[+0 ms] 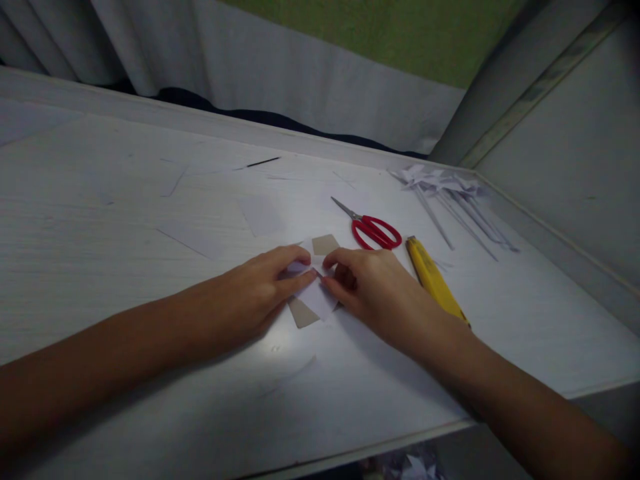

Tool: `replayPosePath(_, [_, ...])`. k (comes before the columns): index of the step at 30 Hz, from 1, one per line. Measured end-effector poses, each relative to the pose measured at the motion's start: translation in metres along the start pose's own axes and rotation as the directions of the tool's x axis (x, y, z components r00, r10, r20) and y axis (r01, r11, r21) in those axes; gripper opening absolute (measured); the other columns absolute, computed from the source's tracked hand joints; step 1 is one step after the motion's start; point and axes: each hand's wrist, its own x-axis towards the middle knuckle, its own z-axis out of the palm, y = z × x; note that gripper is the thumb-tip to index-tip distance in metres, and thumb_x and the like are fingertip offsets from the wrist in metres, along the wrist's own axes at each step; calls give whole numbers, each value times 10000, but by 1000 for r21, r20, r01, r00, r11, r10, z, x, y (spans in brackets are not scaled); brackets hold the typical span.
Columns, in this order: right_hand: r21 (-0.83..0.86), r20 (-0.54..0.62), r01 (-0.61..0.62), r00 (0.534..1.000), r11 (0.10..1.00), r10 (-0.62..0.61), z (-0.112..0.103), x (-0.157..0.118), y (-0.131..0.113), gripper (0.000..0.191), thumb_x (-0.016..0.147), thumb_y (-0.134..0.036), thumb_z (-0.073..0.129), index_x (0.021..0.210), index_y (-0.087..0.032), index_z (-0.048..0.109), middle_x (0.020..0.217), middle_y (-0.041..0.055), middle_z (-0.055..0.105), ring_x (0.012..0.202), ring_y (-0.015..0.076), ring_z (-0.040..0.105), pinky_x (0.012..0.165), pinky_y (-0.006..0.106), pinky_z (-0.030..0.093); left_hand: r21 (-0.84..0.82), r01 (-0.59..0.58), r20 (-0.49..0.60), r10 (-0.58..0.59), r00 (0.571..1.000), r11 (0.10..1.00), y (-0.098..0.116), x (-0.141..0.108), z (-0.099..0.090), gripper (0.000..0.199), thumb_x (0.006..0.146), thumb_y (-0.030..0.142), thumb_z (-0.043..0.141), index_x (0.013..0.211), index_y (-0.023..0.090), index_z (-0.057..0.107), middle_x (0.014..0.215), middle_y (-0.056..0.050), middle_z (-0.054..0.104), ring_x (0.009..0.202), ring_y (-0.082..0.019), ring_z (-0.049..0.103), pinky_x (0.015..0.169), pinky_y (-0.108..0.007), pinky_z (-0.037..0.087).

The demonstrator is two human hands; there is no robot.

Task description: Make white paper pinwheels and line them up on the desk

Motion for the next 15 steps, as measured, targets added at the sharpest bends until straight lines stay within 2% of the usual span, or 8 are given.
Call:
replayPosePath(7, [-90, 12, 41, 999, 995, -40, 6, 0, -3, 173, 792, -169, 414, 837, -122, 574, 700, 39, 581, 534, 83, 474, 498, 214, 308, -22, -17, 33, 17, 999, 1000, -1, 0, -4, 365, 816, 109, 315, 1158, 158, 432, 1145, -132, 432, 1017, -185, 455, 833, -304, 414])
replayPosePath(15, [-161, 27, 107, 994, 981, -104, 10, 0, -4, 214, 757, -57, 392, 866, -95, 572, 786, 82, 581, 657, 127, 520, 557, 239, 341, -71, 2, 95, 4, 995, 997, -2, 1, -9, 372, 812, 109, 332, 1165, 182, 425, 1216, -118, 384, 1001, -172, 469, 799, -264, 425])
